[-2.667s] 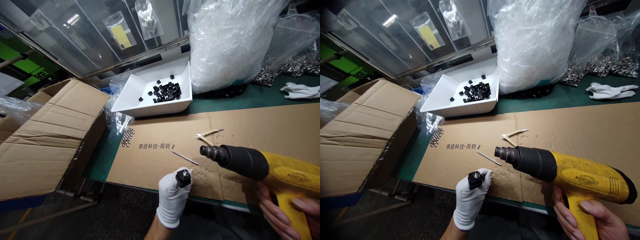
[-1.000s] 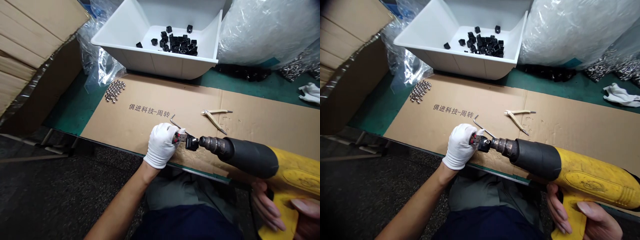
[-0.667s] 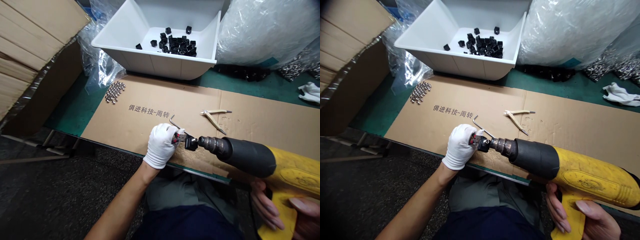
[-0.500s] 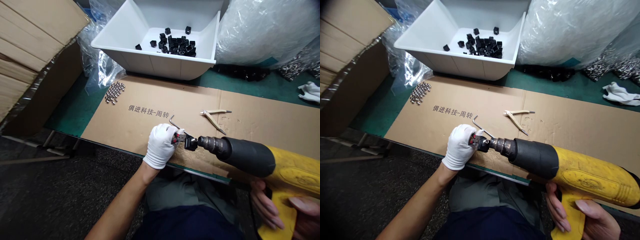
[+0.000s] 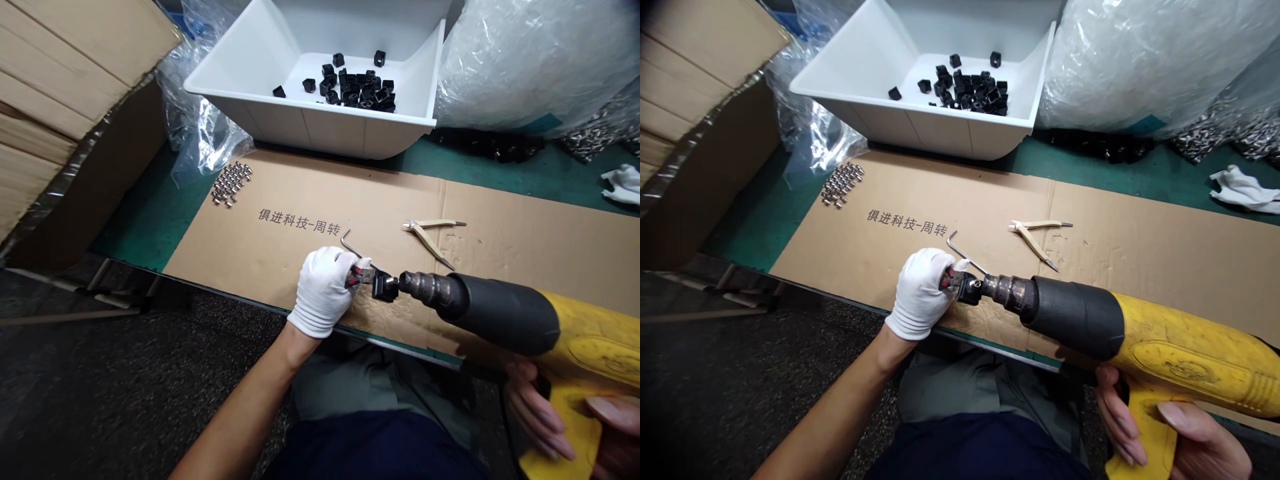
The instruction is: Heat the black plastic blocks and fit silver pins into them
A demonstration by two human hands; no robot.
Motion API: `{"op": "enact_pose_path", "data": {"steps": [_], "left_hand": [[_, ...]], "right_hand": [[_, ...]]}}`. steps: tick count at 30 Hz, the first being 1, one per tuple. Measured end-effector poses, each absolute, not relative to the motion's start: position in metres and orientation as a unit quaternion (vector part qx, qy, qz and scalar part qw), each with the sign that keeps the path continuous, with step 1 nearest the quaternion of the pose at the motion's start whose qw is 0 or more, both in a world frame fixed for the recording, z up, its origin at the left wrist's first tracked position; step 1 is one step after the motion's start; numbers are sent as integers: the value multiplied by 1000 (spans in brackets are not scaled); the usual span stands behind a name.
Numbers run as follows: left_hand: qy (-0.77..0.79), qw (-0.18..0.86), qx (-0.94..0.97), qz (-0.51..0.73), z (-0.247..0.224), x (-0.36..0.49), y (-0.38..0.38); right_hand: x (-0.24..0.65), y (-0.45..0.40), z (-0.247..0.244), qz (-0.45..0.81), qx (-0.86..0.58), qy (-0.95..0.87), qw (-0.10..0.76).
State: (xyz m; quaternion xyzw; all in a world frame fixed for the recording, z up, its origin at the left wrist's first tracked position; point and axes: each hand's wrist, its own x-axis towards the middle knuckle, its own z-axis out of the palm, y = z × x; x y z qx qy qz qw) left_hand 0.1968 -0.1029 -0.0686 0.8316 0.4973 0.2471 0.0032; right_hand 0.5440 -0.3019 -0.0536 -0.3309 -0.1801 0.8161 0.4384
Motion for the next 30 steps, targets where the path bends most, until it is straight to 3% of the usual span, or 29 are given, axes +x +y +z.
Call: {"op": "enact_pose_path", "data": {"steps": [30], "left_hand": [[497, -7, 830, 251, -69, 197, -103]], "right_hand": [[542, -304, -54, 814, -341, -162, 442]]}}
